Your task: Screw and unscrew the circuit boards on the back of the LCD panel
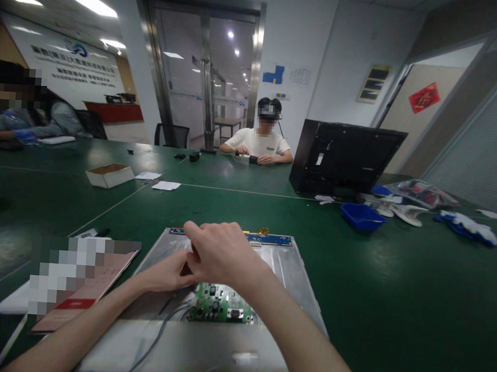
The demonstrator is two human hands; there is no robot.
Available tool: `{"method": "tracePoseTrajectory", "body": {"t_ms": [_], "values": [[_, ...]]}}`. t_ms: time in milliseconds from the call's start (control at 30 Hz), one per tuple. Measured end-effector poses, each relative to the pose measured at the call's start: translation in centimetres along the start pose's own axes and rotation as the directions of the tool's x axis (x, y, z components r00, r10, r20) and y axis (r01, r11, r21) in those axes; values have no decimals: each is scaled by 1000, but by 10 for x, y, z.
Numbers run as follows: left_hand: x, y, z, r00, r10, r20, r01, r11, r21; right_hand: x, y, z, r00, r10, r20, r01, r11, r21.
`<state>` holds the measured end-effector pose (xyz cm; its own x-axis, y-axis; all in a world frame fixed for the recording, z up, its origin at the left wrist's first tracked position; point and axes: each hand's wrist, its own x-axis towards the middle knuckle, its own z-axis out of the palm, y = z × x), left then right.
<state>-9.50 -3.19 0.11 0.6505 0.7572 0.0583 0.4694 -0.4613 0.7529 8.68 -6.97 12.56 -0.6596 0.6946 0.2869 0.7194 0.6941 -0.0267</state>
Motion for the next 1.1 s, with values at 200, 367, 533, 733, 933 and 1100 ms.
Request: {"method": "tracePoseTrajectory", "body": {"t_ms": [200, 367, 533, 733, 933, 1100], "values": [[-1, -3, 1, 1000, -14, 7, 14, 1000, 1, 1, 2, 3, 1000, 25, 1, -25, 999, -40], [-1, -1, 0, 1000, 17, -7, -17, 999, 27, 0, 1, 2, 1000, 7, -15, -8, 1000, -19], [-1, -5, 2, 1000, -22, 1, 22, 1000, 21, 2, 3, 6, 999, 35, -19, -36, 996, -84], [0, -5, 1, 1000, 15, -14, -15, 999, 31, -1, 1, 4, 1000, 0, -29, 0, 1000, -28], [-2, -1, 0, 1000, -17, -2, 17, 999, 30, 2, 3, 6, 999, 28, -28, -30, 997, -66], [-1, -2, 0, 1000, 15, -6, -15, 1000, 26, 0, 2, 4, 1000, -6, -26, 5, 999, -37]]}}
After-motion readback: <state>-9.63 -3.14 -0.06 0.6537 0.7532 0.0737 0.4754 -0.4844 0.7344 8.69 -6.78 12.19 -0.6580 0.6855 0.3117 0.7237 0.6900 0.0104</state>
